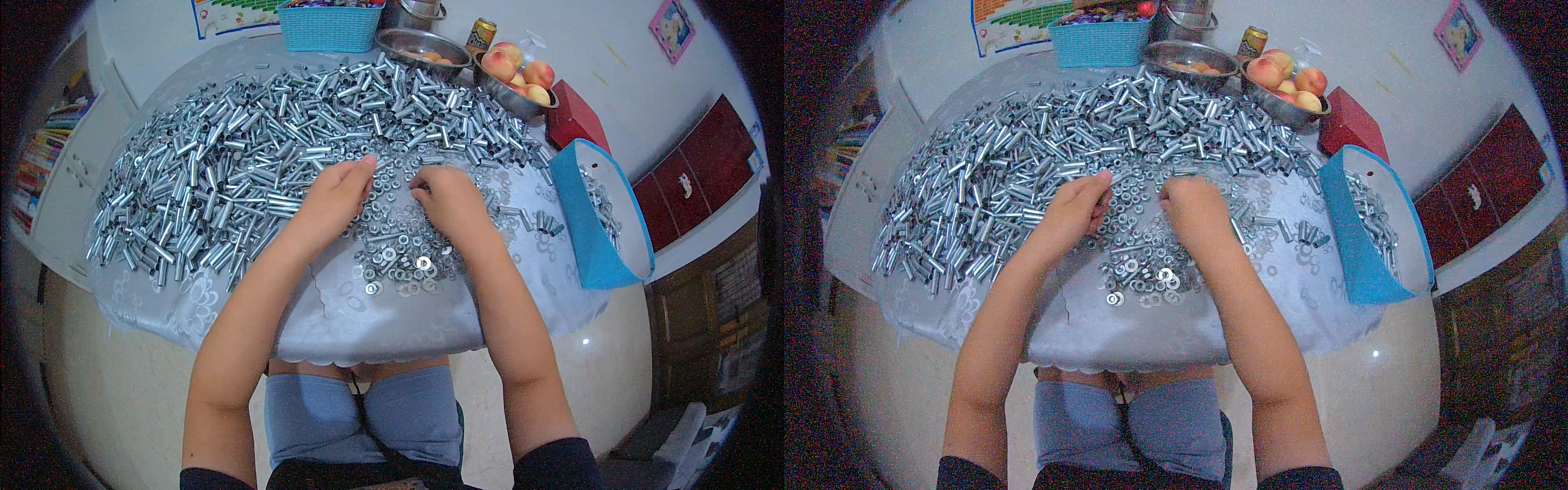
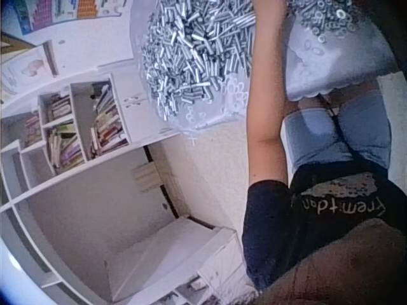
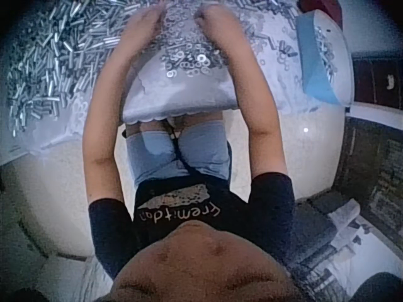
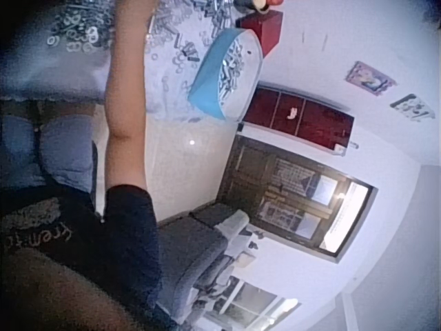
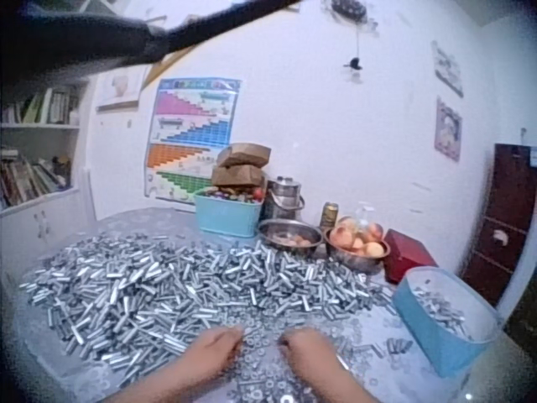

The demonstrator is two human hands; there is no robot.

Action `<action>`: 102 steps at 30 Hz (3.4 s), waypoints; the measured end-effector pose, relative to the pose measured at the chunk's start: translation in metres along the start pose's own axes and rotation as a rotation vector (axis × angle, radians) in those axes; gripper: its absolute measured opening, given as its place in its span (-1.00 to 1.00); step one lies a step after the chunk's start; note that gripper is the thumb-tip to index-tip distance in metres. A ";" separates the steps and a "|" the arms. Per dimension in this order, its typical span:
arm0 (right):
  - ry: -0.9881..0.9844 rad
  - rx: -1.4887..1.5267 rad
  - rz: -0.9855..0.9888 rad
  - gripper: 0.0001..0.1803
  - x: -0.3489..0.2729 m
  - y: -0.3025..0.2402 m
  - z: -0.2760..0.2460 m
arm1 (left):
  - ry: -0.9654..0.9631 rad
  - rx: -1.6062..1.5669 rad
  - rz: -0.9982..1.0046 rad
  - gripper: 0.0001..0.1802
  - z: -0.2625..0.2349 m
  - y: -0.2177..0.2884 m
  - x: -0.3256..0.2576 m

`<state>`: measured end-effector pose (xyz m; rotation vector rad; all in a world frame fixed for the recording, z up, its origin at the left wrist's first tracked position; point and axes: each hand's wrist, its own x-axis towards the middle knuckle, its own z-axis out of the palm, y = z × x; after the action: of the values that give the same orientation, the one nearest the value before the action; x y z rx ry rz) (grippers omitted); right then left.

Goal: The person sits at a table covered with metal hardware and repeatedly picks up cylindrical metal pieces and washers. They insert the washers into the cylindrical pieces by hand and place the assembled units into a blue container on the right side of the table.

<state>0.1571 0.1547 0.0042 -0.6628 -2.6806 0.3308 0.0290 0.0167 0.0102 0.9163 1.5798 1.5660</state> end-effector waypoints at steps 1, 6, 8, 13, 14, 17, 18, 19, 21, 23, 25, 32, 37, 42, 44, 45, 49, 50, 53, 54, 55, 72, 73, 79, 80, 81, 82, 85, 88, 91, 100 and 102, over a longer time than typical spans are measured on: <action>0.014 -0.009 -0.001 -0.86 0.000 0.000 0.001 | -0.004 -0.005 0.001 -0.56 0.000 0.001 -0.001; 0.039 -0.032 -0.017 -0.86 0.000 -0.002 0.001 | -0.007 -0.033 0.002 -0.55 0.000 -0.002 0.001; 0.063 0.058 -0.019 -0.85 0.000 0.000 0.002 | -0.027 -0.032 0.001 -0.55 0.000 -0.003 0.002; 0.068 0.150 -0.061 -0.84 0.002 0.005 0.004 | -0.017 -0.006 0.024 -0.55 0.002 -0.003 0.001; 0.064 0.138 -0.068 -0.84 0.003 0.005 0.004 | -0.014 0.000 0.027 -0.55 0.002 -0.003 0.001; 0.067 0.144 -0.095 -0.85 0.004 0.008 0.009 | -0.022 0.020 0.014 -0.56 0.000 -0.001 0.000; 0.073 0.154 -0.104 -0.86 0.004 0.009 0.010 | -0.023 0.013 0.021 -0.57 0.000 -0.001 0.001; 0.064 0.201 -0.111 -0.85 0.006 0.008 0.011 | -0.024 0.006 0.027 -0.58 0.000 -0.002 0.001; 0.048 0.295 -0.126 -0.83 0.008 0.005 0.012 | -0.023 -0.004 0.027 -0.59 0.000 -0.001 0.001; 0.002 0.356 -0.159 -0.80 0.006 0.001 0.012 | -0.018 -0.010 0.014 -0.60 0.000 0.000 0.000; 0.029 0.466 -0.162 -0.79 0.005 -0.005 0.009 | -0.018 -0.017 0.024 -0.60 0.001 0.000 0.001; 0.264 0.920 -0.101 -0.82 0.006 -0.024 -0.002 | -0.049 -0.076 0.004 -0.58 0.000 -0.003 0.001; 0.302 0.900 -0.079 -0.84 0.004 -0.028 -0.004 | -0.071 -0.090 -0.014 -0.58 0.002 -0.001 -0.001; 0.341 0.910 0.012 -0.85 0.005 -0.024 0.000 | -0.069 -0.099 -0.033 -0.58 0.002 0.000 -0.002; 0.330 0.934 0.009 -0.87 0.005 -0.023 0.000 | -0.063 -0.109 -0.051 -0.58 0.004 0.003 -0.004; 0.325 0.946 0.008 -0.88 0.005 -0.023 0.001 | -0.067 -0.111 -0.045 -0.58 0.004 0.002 -0.004; 0.284 0.986 -0.087 -0.92 0.004 -0.022 0.000 | -0.087 -0.131 -0.043 -0.58 0.002 0.001 -0.003; 0.279 0.983 -0.094 -0.92 0.004 -0.023 -0.002 | -0.092 -0.138 -0.046 -0.59 0.002 0.002 -0.003; 0.265 0.988 -0.117 -0.90 0.003 -0.030 -0.004 | -0.117 -0.159 0.012 -0.61 -0.004 -0.001 -0.003; 0.266 0.986 -0.117 -0.90 0.002 -0.030 -0.005 | -0.113 -0.169 0.015 -0.61 -0.003 -0.001 -0.003; 0.254 0.997 -0.134 -0.89 0.002 -0.029 -0.005 | -0.109 -0.178 0.018 -0.60 -0.001 0.000 -0.002; -0.014 1.035 -0.131 -0.79 -0.006 -0.036 -0.027 | 0.023 -0.350 -0.154 -0.56 0.001 0.013 -0.005; 0.008 1.066 -0.139 -0.78 -0.006 -0.036 -0.028 | 0.041 -0.373 -0.152 -0.57 0.000 0.014 -0.005; 0.032 0.463 -0.101 -0.79 -0.007 -0.014 -0.041 | 0.063 -0.437 -0.121 -0.53 -0.006 0.016 -0.006; -0.049 0.348 -0.098 -0.80 -0.006 0.000 -0.038 | 0.068 -0.436 -0.125 -0.52 -0.005 0.017 -0.007; -0.131 0.234 -0.094 -0.81 -0.006 0.007 -0.037 | 0.061 -0.432 -0.122 -0.52 -0.004 0.016 -0.006; -0.199 0.231 -0.055 -0.80 -0.006 0.013 -0.037 | 0.054 -0.428 -0.120 -0.52 -0.005 0.015 -0.005; -0.325 0.238 0.010 -0.79 -0.007 0.018 -0.036 | 0.033 -0.410 -0.115 -0.51 -0.008 0.013 -0.004; -0.294 0.272 -0.010 -0.78 -0.008 0.019 -0.030 | 0.056 -0.400 -0.115 -0.51 -0.006 0.015 -0.005; -0.288 0.283 -0.027 -0.77 -0.008 0.016 -0.029 | 0.066 -0.382 -0.119 -0.50 -0.005 0.015 -0.005; -0.194 0.227 -0.115 -0.76 -0.008 0.007 -0.018 | 0.035 -0.357 -0.111 -0.55 -0.005 0.014 -0.006; -0.133 0.240 -0.171 -0.76 -0.010 0.004 -0.016 | 0.040 -0.353 -0.115 -0.56 -0.004 0.014 -0.006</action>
<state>0.1735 0.1556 0.0145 -0.3481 -2.7369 0.6573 0.0279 0.0096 0.0248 0.5946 1.3002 1.7173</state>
